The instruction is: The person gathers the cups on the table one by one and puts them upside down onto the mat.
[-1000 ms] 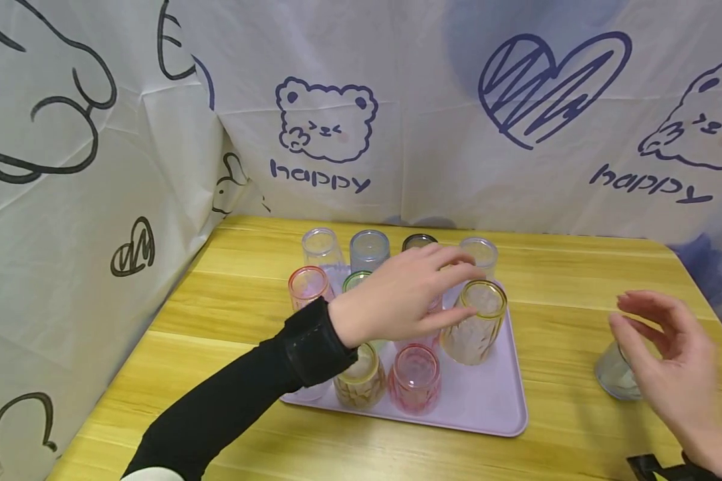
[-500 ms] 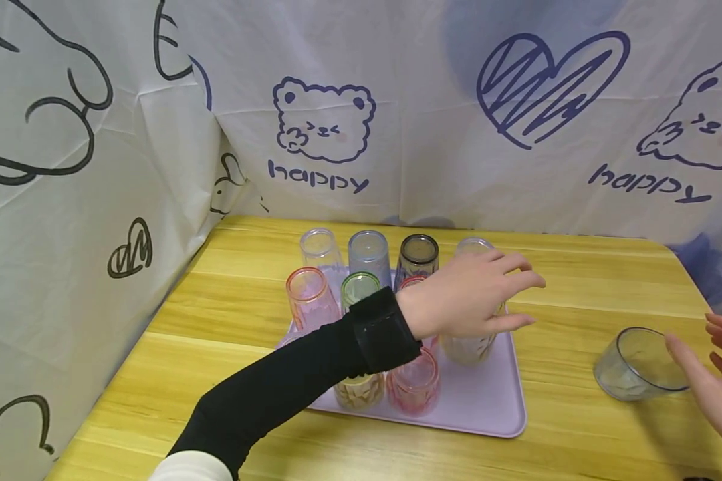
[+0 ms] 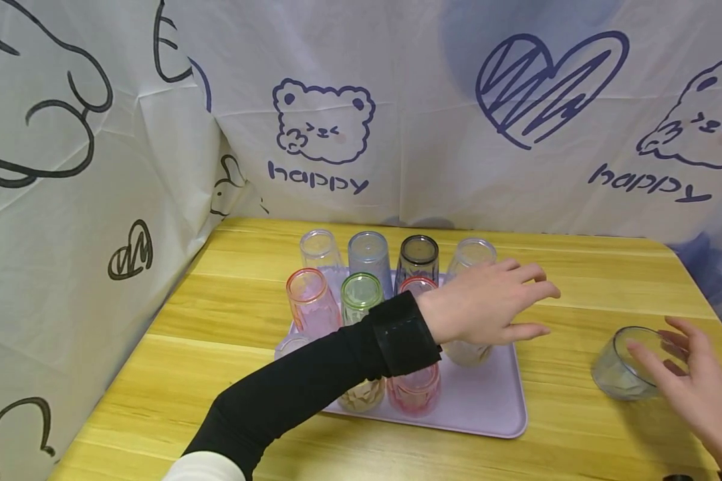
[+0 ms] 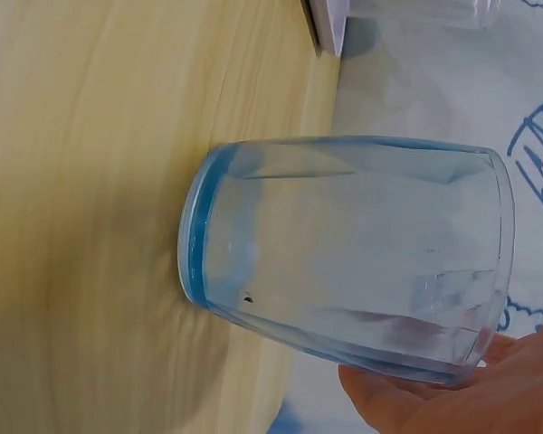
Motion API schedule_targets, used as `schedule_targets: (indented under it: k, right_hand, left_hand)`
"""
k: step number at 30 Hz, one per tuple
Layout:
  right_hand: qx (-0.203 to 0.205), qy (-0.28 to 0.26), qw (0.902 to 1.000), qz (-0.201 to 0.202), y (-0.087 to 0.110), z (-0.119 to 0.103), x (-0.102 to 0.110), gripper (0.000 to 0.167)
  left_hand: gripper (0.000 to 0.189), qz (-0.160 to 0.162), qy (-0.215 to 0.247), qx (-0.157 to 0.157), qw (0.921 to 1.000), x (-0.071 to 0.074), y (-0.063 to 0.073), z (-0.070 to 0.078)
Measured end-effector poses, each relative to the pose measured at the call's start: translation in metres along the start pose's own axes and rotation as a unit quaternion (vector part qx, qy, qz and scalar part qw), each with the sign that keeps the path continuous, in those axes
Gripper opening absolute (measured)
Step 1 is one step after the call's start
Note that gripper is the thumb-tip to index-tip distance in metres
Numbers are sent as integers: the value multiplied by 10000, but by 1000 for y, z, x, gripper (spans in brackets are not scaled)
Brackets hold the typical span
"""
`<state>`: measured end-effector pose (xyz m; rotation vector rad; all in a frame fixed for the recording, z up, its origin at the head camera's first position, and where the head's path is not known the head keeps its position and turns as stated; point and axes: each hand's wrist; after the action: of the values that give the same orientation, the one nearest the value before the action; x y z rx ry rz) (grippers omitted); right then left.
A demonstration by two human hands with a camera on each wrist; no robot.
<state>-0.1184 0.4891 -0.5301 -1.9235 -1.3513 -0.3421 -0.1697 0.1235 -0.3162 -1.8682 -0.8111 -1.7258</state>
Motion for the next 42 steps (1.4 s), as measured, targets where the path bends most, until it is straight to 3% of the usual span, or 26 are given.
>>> schedule_targets:
  k: [6, 10, 16, 25, 30, 36, 42]
  right_hand:
    - [-25, -190, 9931, -1156, 1, -100, -4, 82]
    - [-155, -134, 9891, -1457, -1, -132, -6, 90]
    - [-371, 316, 9857, -1611, -6, -142, -10, 107]
    - [221, 1486, 9681, -2003, -10, -143, -11, 125]
    - [440, 1704, 9605, -2156, -13, -140, -13, 121]
    - [604, 1854, 9598, -2020, -13, -142, -17, 99]
    - [596, 1886, 9608, -1942, -9, -143, -18, 97]
  left_hand:
    - [57, -95, -70, 30, 9999, -3, -3, 2]
    - [58, -220, -106, 67, 9997, -4, -4, 4]
    - [58, -337, -184, 103, 9992, -5, -5, 8]
    - [57, -412, -228, 118, 9988, -9, -5, 11]
    - [57, -404, -237, 88, 9989, -11, -4, 11]
    - [56, -358, -208, 92, 9991, -12, -1, 9]
    - [56, -319, -61, 58, 9995, -12, 3, 6]
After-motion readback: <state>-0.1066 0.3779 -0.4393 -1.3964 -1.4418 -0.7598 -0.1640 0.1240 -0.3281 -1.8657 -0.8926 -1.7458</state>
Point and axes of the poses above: each hand's wrist, its own y-axis away from the middle knuckle, its own x-axis out of the back of the hand, z = x × y, and after that the axes turned 12 degrees about x, right-handed
